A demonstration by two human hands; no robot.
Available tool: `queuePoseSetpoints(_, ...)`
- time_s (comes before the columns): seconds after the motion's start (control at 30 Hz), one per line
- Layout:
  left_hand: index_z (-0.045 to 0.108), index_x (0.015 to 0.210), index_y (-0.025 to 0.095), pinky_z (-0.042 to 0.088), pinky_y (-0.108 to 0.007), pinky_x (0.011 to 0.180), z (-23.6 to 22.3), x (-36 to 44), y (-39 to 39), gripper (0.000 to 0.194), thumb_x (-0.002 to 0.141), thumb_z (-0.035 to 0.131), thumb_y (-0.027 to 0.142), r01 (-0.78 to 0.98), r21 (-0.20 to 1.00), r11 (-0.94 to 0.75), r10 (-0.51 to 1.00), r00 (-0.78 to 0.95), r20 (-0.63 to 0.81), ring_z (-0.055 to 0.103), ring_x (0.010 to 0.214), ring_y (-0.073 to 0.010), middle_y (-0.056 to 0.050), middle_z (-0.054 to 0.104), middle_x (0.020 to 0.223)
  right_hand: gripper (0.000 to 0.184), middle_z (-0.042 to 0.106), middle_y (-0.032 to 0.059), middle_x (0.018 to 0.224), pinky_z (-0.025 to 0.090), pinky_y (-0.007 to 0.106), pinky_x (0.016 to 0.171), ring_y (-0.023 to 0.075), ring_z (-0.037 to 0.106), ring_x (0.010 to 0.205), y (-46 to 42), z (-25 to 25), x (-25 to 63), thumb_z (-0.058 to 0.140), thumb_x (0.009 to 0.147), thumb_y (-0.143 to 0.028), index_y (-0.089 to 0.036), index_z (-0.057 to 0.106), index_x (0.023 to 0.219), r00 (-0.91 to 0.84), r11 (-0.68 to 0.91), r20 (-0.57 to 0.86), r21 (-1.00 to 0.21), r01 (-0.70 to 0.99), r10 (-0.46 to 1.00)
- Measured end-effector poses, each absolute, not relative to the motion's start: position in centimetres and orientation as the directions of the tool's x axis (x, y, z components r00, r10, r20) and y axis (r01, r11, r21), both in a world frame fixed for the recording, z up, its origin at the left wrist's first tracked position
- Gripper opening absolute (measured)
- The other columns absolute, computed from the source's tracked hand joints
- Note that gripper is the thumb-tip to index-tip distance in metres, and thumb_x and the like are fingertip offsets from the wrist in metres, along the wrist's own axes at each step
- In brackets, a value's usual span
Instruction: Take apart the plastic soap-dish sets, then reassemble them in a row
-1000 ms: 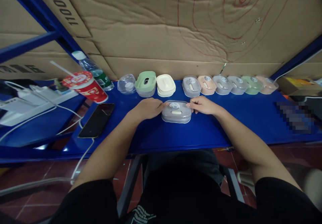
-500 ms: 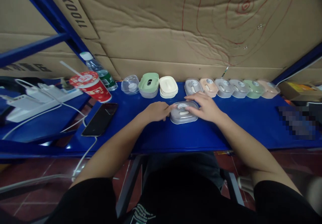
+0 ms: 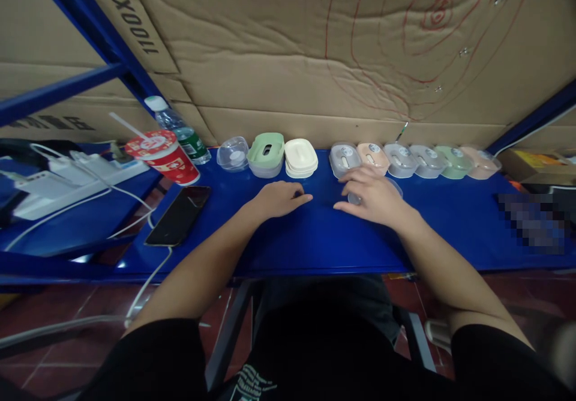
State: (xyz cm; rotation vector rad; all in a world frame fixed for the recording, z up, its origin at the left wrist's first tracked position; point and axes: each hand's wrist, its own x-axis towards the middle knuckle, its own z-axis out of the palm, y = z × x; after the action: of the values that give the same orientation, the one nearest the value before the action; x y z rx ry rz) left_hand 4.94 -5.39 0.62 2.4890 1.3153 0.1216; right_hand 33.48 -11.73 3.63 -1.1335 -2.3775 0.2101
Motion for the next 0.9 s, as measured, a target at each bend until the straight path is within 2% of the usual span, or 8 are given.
queuePoseSetpoints(0.07,0.074,0.116,0.023,0.048,-0.034,0.079,0.5,5.0,-5.4,0.052,0.104,0.046,0.065,0.797,0.303,-0.523,0.816,0.57,-0.092,0.074,0.098,-0.027,-0.008,0.08,0.107,0.03,0.075,0.008,0.131,0.046,0.062,0.117,0.0362,0.065,0.131,-12.4,2.8,31.7,0.075,0.094,-0.058,-0.032,0.08,0.109,-0.625,0.707,0.341,-0.439,0.554,0.702)
queuePoseSetpoints(0.13,0.074,0.119,0.023,0.049,-0.034,0.079,0.5,5.0,-5.5,0.047,0.105,0.047,0.06,0.802,0.291,-0.522,0.816,0.569,-0.104,0.074,0.098,-0.0267,-0.008,0.08,0.108,0.045,0.068,0.0068,0.147,0.046,0.057,0.12,0.0337,0.06,0.14,-12.8,1.6,30.1,0.076,0.093,-0.059,-0.036,0.073,0.132,-0.693,0.713,0.308,-0.559,0.424,0.652)
queuePoseSetpoints(0.23,0.072,0.124,0.023,0.05,-0.035,0.082,0.6,4.9,-5.5,0.046,0.104,0.049,0.058,0.795,0.282,-0.537,0.807,0.582,-0.103,0.074,0.1,-0.0276,-0.009,0.08,0.11,0.072,0.062,0.0104,0.154,0.046,0.056,0.121,0.0341,0.055,0.146,-12.3,-0.4,28.6,0.079,0.089,-0.06,-0.033,0.057,0.152,-0.588,0.573,0.309,-0.748,0.336,0.748)
queuePoseSetpoints(0.33,0.07,0.13,0.022,0.051,-0.036,0.084,0.7,5.0,-5.5,0.052,0.103,0.05,0.063,0.798,0.283,-0.531,0.805,0.58,-0.125,0.074,0.103,-0.0295,-0.01,0.08,0.109,0.05,0.075,0.0085,0.12,0.053,0.049,0.108,0.0285,0.068,0.118,-10.7,-2.2,28.5,0.065,0.096,-0.06,-0.03,0.063,0.135,-0.178,0.319,0.282,-0.92,0.227,0.943)
queuePoseSetpoints(0.4,0.069,0.133,0.021,0.051,-0.037,0.084,0.6,5.0,-5.5,0.055,0.103,0.051,0.063,0.801,0.279,-0.53,0.803,0.58,-0.139,0.074,0.103,-0.0304,-0.01,0.079,0.107,0.036,0.072,0.0049,0.099,0.056,0.043,0.096,0.024,0.068,0.097,-9.4,-3.1,28.9,0.06,0.095,-0.058,-0.028,0.066,0.114,0.132,0.218,0.237,-0.965,0.142,0.962)
queuePoseSetpoints(0.47,0.067,0.135,0.02,0.051,-0.037,0.084,0.5,5.0,-5.4,0.056,0.103,0.051,0.063,0.795,0.28,-0.539,0.796,0.589,-0.139,0.074,0.102,-0.0307,-0.01,0.079,0.107,0.031,0.066,0.0033,0.09,0.054,0.038,0.085,0.0215,0.063,0.086,-8.1,-3.8,29.6,0.062,0.091,-0.056,-0.027,0.062,0.102,0.323,0.181,0.199,-0.98,0.086,0.925)
queuePoseSetpoints(0.73,0.065,0.137,0.017,0.049,-0.036,0.08,0.4,4.7,-5.4,0.059,0.103,0.05,0.064,0.766,0.297,-0.57,0.766,0.627,-0.146,0.073,0.097,-0.0292,-0.01,0.078,0.103,0.039,0.042,-0.0032,0.07,0.04,0.033,0.055,0.0181,0.046,0.06,-3.7,-3.6,36.7,0.044,0.092,-0.068,-0.029,0.047,0.089,0.633,0.204,0.134,-0.978,-0.038,0.762)
queuePoseSetpoints(0.9,0.066,0.136,0.017,0.049,-0.036,0.08,0.6,4.6,-5.5,0.059,0.103,0.05,0.064,0.758,0.291,-0.583,0.759,0.636,-0.136,0.073,0.1,-0.0297,-0.011,0.078,0.104,0.026,0.035,-0.0062,0.066,0.035,0.032,0.048,0.0154,0.037,0.05,-2.6,-1.1,41.4,0.036,0.1,-0.049,-0.03,0.039,0.083,0.783,0.3,0.055,-0.938,-0.172,0.62)
